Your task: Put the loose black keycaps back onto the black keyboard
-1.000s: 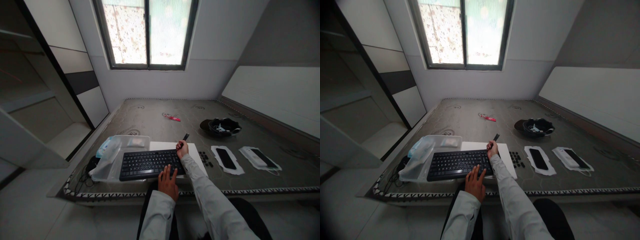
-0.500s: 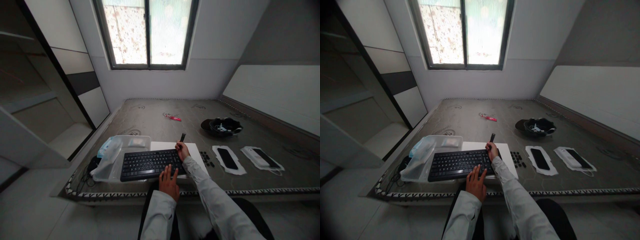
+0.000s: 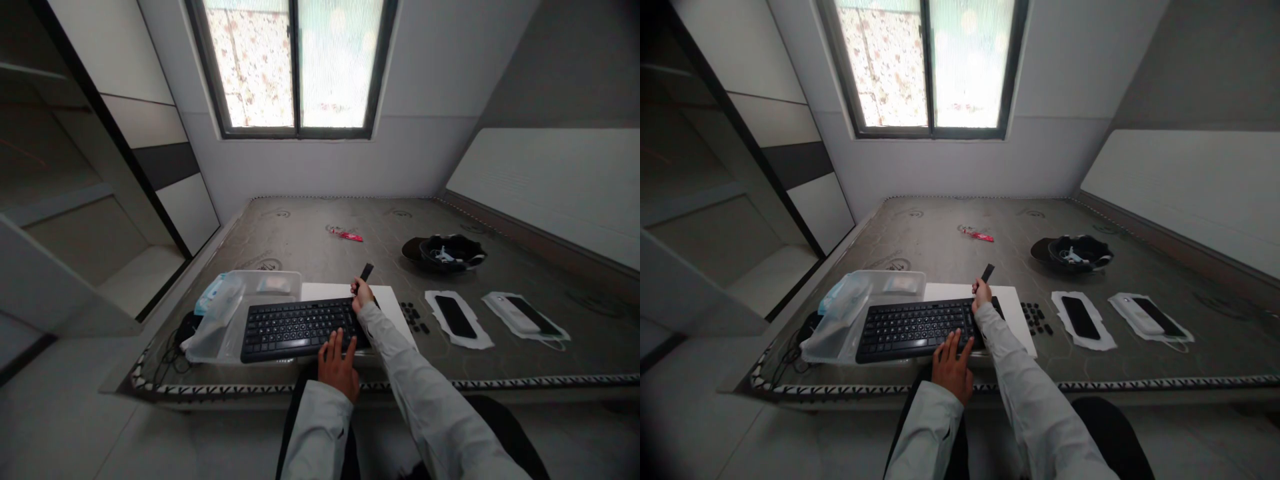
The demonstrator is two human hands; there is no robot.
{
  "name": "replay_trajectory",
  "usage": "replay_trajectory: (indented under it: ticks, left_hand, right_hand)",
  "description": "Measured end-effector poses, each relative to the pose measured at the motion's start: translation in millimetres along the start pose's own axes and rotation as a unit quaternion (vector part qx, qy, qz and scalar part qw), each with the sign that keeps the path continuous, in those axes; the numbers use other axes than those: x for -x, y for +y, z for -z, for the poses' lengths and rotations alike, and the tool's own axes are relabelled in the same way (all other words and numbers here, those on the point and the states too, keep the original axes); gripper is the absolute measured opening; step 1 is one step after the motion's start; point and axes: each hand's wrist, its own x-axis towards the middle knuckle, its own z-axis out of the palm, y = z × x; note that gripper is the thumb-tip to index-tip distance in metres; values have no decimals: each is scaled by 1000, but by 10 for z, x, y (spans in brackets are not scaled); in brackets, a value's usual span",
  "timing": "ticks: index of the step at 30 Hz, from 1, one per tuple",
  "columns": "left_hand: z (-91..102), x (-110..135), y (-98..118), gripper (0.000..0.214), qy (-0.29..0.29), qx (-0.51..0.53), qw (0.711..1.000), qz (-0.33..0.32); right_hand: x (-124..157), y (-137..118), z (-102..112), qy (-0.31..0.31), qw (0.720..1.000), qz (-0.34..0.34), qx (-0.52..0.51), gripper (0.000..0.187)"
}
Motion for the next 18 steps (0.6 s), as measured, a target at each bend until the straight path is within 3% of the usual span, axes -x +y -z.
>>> replay_trajectory:
  ticks: [9, 13, 18]
  left_hand:
    - [29, -15, 19, 72, -11, -3, 1000, 4]
    - [37, -14, 22, 72, -11, 6, 1000, 7]
    - [45, -5, -5, 74, -21, 20, 1000, -8]
  right_hand:
    - [75, 176, -129, 90, 994, 69, -9, 27]
    - [202, 168, -100, 71, 994, 85, -26, 29]
    - [248, -14, 99, -1, 998, 48, -47, 30]
